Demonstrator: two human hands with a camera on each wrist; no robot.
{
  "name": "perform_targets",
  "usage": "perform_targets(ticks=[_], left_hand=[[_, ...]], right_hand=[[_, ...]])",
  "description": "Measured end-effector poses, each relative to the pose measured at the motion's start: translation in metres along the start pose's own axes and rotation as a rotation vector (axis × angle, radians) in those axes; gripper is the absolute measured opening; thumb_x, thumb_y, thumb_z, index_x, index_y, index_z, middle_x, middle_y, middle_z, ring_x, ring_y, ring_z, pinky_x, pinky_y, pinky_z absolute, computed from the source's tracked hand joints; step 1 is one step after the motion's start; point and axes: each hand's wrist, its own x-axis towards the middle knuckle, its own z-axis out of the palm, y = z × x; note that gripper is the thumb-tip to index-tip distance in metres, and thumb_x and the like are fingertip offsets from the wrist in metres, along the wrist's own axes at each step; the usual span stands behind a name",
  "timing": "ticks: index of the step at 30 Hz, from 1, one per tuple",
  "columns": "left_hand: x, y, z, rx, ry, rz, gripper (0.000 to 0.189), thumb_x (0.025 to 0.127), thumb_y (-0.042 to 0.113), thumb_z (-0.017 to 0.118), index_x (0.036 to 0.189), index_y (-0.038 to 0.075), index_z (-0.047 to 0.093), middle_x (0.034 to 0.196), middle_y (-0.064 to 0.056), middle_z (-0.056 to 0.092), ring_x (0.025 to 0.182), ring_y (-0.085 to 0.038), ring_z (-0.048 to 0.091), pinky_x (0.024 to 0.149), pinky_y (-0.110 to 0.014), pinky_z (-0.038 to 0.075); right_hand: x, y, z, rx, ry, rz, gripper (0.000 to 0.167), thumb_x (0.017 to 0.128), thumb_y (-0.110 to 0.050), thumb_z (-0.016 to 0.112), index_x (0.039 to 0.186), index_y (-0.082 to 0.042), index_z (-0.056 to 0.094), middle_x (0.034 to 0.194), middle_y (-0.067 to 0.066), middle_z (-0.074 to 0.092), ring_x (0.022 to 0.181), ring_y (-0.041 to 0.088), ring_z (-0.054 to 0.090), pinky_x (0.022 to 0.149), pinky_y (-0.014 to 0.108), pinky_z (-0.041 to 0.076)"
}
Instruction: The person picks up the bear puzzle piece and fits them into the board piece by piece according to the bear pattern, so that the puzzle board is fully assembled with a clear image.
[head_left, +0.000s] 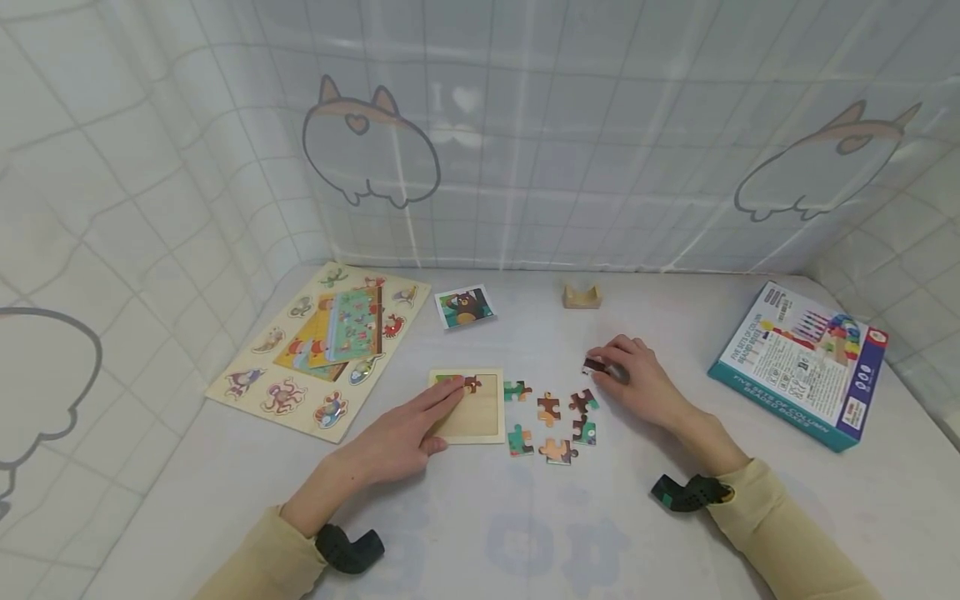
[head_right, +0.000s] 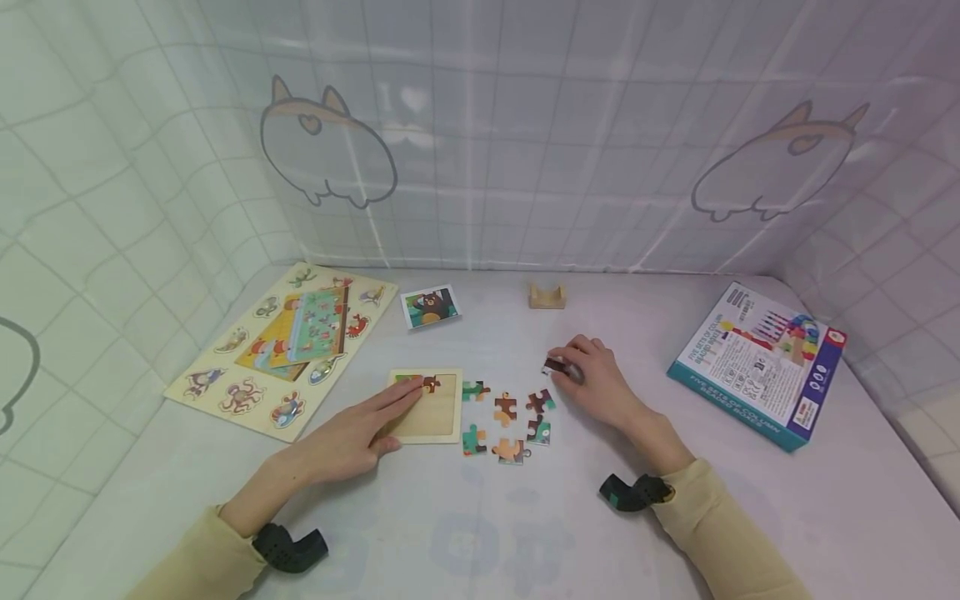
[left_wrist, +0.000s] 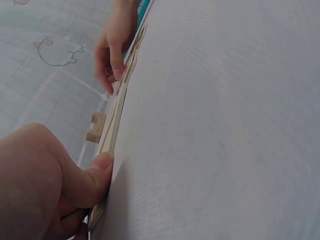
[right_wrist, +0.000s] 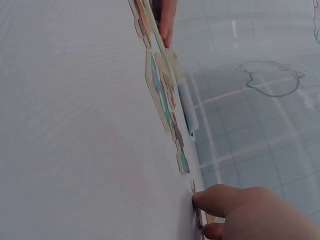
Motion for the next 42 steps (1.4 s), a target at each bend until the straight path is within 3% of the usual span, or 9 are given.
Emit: perform_targets(ticks=[8, 15, 27, 42], left_hand=[[-0.0002, 0.0011, -0.0003, -0.011, -0.002, -0.021, 0.072, 0.098, 0.021, 0.062, 0.16, 0.015, 0.026, 0.168, 0.007, 0.014, 0.153, -0.019, 0.021, 0.12, -0.043, 0.032], [0.0002, 0.0004, 0.0005, -0.008, -0.001, -0.015, 0.072, 0.098, 0.021, 0.062, 0.16, 0.015, 0.025, 0.168, 0.007, 0.014, 0.153, -0.019, 0.021, 0.12, -0.043, 0.032], [-0.0005, -0.0005, 0.0008, -0.007, -0.004, -0.003, 0.071, 0.099, 0.021, 0.061, 0.159, 0.013, 0.026, 0.168, 0.005, 0.015, 0.153, -0.02, 0.021, 0.12, -0.044, 0.032], [-0.0003, -0.0008, 0.0008, -0.007, -0.004, 0.0, 0.071, 0.099, 0.021, 0.061, 0.159, 0.013, 0.025, 0.168, 0.005, 0.014, 0.154, -0.02, 0.02, 0.12, -0.044, 0.032]], right_hand=[[0.0009, 0.0023, -0.0008, -0.018, -0.023, -0.027, 0.03, 0.094, -0.014, 0.07, 0.123, -0.009, 0.07, 0.084, -0.002, 0.055, 0.084, 0.018, 0.043, 0.077, 0.035, 0.033], [0.0004, 0.0044, -0.0036, -0.001, -0.065, -0.004, 0.033, 0.093, -0.004, 0.066, 0.126, -0.01, 0.067, 0.087, -0.001, 0.056, 0.087, 0.018, 0.043, 0.08, 0.038, 0.033], [0.0003, 0.0044, -0.0036, 0.075, -0.069, 0.069, 0.029, 0.09, -0.018, 0.076, 0.113, -0.006, 0.064, 0.09, 0.002, 0.055, 0.088, 0.019, 0.047, 0.076, 0.03, 0.041], [-0.0002, 0.0086, -0.0057, 0.076, -0.068, 0.012, 0.021, 0.092, -0.01, 0.072, 0.111, -0.001, 0.065, 0.088, 0.002, 0.056, 0.087, 0.018, 0.046, 0.076, 0.029, 0.041]])
